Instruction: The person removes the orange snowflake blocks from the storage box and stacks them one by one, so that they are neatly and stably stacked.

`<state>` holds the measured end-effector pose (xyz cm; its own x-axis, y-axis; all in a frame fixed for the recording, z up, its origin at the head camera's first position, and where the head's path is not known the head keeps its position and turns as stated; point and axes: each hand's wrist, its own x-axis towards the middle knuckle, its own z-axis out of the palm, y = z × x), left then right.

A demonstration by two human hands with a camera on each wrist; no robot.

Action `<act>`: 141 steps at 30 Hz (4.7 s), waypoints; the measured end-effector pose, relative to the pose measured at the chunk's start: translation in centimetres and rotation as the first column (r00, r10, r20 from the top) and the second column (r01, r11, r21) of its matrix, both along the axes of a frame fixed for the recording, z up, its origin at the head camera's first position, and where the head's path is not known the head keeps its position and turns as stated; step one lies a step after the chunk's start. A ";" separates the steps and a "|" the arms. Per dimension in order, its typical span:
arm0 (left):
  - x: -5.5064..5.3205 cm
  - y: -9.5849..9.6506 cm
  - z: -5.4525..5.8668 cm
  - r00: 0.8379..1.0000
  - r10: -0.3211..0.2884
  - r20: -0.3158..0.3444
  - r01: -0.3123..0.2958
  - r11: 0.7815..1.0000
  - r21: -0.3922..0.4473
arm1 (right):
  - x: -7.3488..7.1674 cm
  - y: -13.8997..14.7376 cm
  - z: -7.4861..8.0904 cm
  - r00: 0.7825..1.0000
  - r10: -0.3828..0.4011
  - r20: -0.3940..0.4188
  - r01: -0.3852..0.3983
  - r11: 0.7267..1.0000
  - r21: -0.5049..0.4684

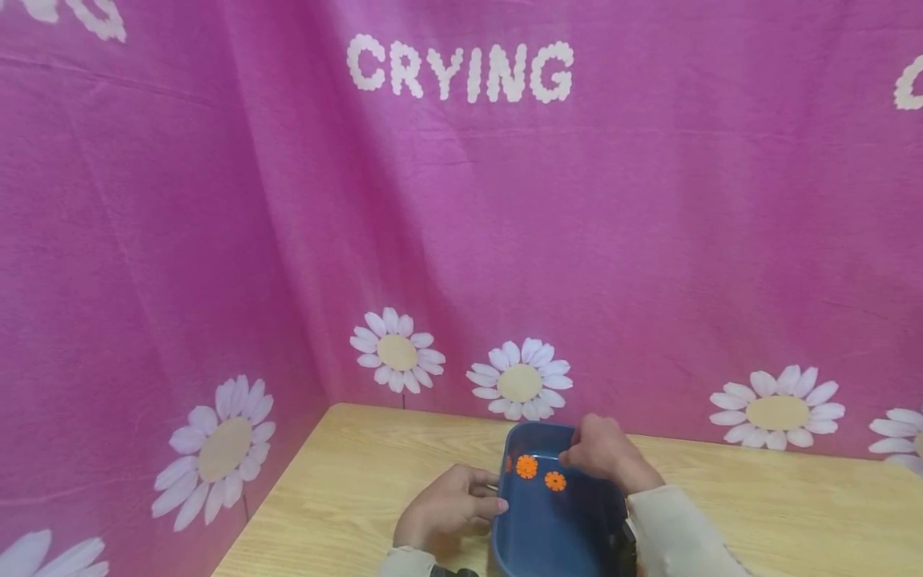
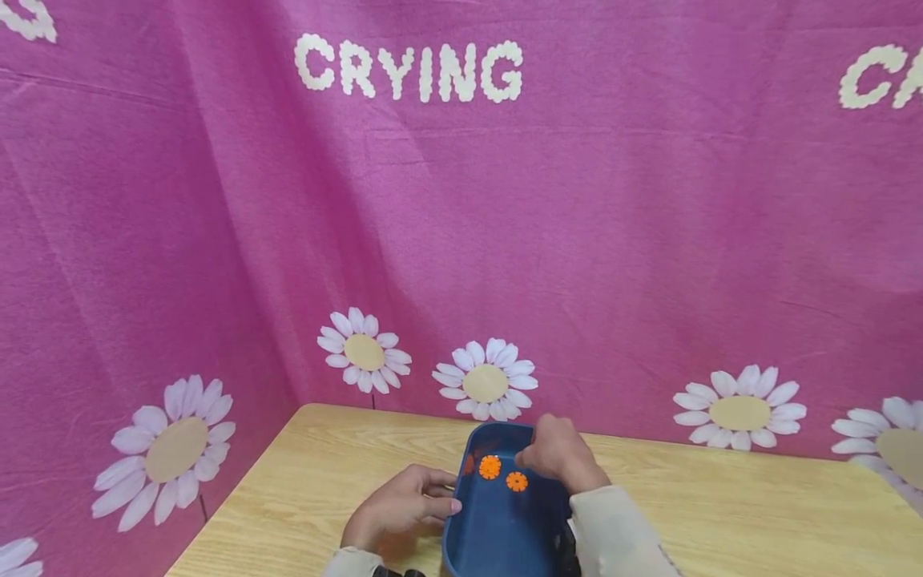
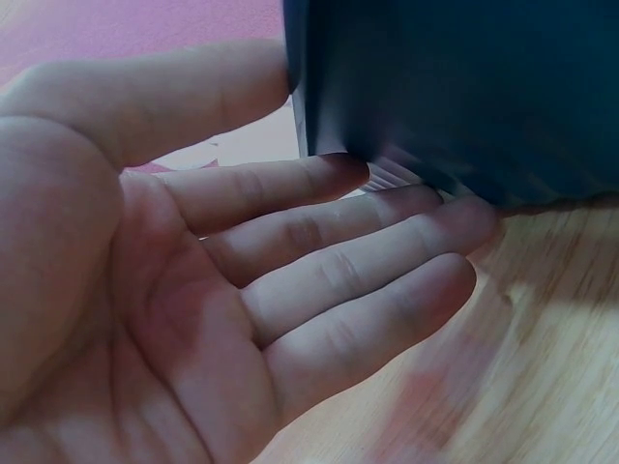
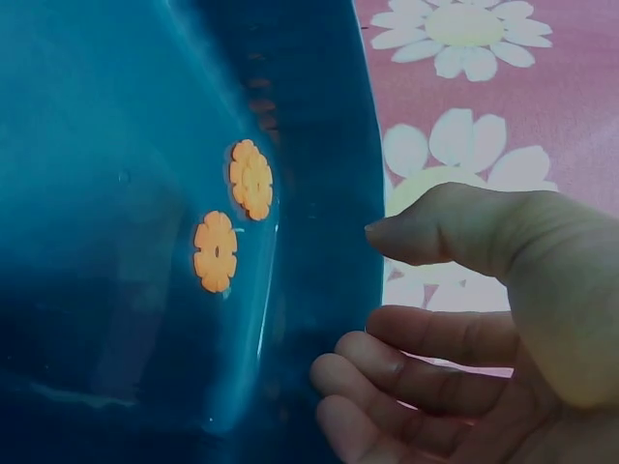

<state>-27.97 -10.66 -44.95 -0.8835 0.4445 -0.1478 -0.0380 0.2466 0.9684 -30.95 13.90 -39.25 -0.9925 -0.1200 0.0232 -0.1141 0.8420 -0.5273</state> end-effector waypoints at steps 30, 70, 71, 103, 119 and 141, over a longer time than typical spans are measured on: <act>0.1 0.0 0.2 0.999 0.017 -0.028 -0.017 1.000 -0.007 | -1.1 -1.4 -2.6 0.998 0.069 -0.001 -0.069 0.997 0.028; 0.0 0.1 -0.3 1.000 0.000 -0.028 0.000 1.000 0.011 | -2.1 -2.5 -4.5 0.996 -0.046 0.081 0.040 0.997 0.069; -0.1 0.1 -0.3 1.000 0.000 -0.029 0.000 1.000 0.010 | -2.0 -2.5 -4.5 0.995 -0.047 0.083 0.041 0.997 0.065; 0.0 0.3 0.4 0.999 0.018 -0.032 -0.019 1.000 -0.016 | -1.9 -2.3 -3.3 0.996 -0.044 0.079 0.038 0.997 0.073; 0.2 0.2 0.3 1.000 0.012 0.008 -0.012 1.000 -0.013 | -1.0 -2.2 -2.5 0.996 -0.066 0.066 0.061 0.996 0.069; 0.1 0.2 0.1 1.000 0.017 -0.023 -0.017 1.000 0.005 | 0.1 -1.1 -0.4 0.999 -0.034 0.001 0.034 0.994 0.103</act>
